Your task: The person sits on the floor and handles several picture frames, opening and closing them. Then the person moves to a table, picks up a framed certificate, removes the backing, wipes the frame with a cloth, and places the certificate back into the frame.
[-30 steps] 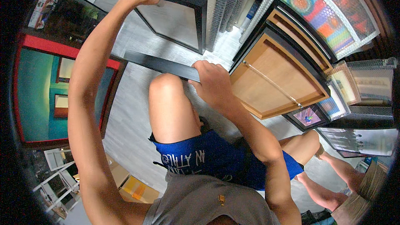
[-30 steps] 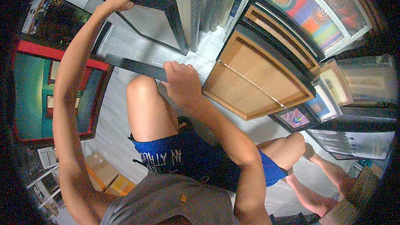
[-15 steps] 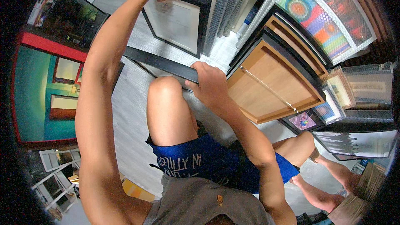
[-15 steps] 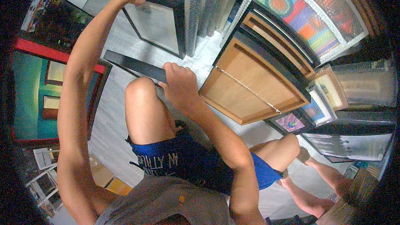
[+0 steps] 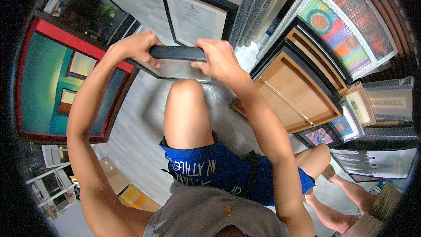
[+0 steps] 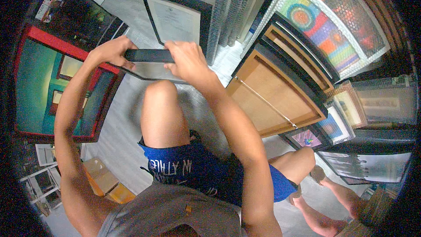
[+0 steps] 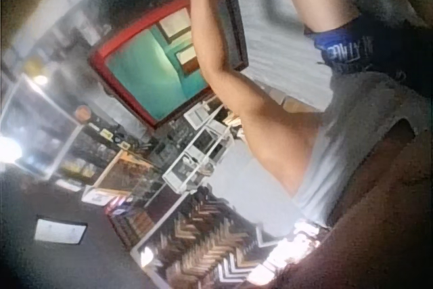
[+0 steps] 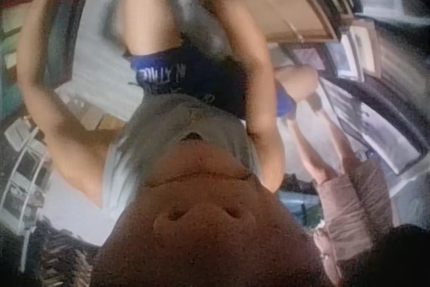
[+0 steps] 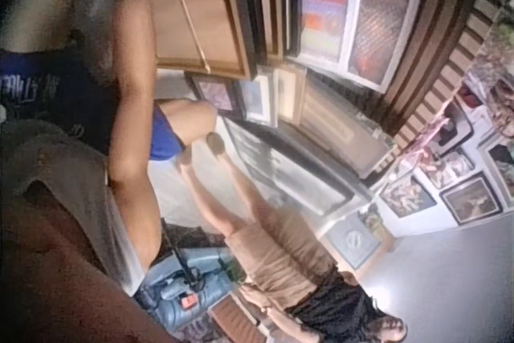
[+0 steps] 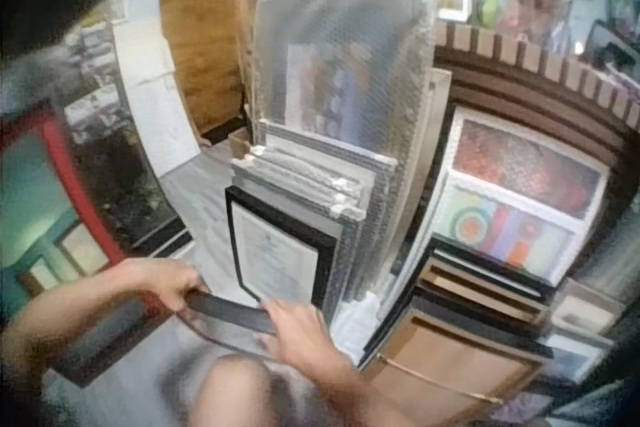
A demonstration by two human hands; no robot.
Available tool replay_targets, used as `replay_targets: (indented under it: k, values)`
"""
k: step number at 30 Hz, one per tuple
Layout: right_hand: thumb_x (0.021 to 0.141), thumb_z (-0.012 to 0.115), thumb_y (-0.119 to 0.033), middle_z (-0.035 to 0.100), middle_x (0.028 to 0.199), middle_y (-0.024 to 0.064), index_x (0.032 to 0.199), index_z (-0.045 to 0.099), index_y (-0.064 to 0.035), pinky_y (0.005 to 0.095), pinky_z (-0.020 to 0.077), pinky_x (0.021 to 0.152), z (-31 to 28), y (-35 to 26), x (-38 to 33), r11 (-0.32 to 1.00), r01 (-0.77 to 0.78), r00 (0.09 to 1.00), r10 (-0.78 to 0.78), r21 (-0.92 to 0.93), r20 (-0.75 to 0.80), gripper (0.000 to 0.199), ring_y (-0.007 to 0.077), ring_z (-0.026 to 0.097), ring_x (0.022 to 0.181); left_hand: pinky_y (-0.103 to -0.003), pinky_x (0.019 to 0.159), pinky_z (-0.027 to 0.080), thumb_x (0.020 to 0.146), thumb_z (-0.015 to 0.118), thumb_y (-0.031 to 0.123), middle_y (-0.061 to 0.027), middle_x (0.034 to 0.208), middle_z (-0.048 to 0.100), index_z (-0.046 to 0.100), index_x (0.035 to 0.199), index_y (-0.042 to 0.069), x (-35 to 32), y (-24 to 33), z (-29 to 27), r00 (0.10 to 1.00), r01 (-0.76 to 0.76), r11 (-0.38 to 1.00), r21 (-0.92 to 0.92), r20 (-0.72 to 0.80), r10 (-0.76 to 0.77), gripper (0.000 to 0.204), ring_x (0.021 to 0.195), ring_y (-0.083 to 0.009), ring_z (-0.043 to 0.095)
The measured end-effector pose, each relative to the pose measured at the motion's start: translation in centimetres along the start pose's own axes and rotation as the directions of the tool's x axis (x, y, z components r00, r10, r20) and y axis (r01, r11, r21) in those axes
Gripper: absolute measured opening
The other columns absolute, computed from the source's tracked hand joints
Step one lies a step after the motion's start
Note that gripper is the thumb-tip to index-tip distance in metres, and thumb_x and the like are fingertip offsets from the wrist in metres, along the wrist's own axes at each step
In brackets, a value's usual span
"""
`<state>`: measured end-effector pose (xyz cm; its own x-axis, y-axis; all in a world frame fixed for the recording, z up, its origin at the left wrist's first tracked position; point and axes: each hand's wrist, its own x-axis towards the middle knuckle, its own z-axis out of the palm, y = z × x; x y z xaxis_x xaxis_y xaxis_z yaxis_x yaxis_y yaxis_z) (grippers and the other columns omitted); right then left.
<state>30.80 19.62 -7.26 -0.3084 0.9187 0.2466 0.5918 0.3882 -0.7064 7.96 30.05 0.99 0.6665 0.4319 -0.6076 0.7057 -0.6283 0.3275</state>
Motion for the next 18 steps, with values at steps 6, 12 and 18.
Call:
replay_targets:
  k: [6,12,18]
  values:
    - [0.056,0.078,-0.03,0.051,0.11,0.0162,0.116,0.05,-0.0067,0.041,0.0405,0.087,-8.1,-1.8,-0.1,0.97,0.19,0.903,-0.234,-0.155,-0.361,0.07,0.0339,0.049,0.104,-0.034,0.058,0.044,0.064,0.077,0.027,-0.0156,0.062,0.061,0.065,0.08,-0.003,-6.3,-1.1,2.5,0.886,0.29,0.939,-0.185,-0.32,-0.336,0.035,0.061,-0.0202,0.059]
    - [0.066,0.075,-0.023,0.06,0.093,0.0129,0.102,0.059,-0.0019,0.0336,0.0444,0.082,-11.9,-1.8,-11.8,0.984,-0.127,0.981,0.144,0.127,-0.133,0.044,0.0262,0.058,0.092,-0.035,0.069,0.048,0.069,0.069,0.024,-0.0136,0.086,0.063,0.06,0.097,-0.006,-7.5,-2.3,5.6,0.481,0.243,0.409,-0.88,-0.256,-0.838,0.042,0.075,-0.0225,0.06]
    - [0.069,0.074,-0.019,0.063,0.091,0.0112,0.099,0.061,-0.0021,0.0316,0.0446,0.079,-8.3,-1.1,-20.4,0.827,-0.366,0.916,0.4,0.426,0.01,0.037,0.0205,0.059,0.089,-0.035,0.061,0.051,0.066,0.071,0.021,-0.01,0.079,0.062,0.06,0.086,-0.004,-2.0,-3.6,6.3,0.478,0.029,0.157,-0.987,-0.124,-0.87,0.034,0.064,-0.0203,0.06]
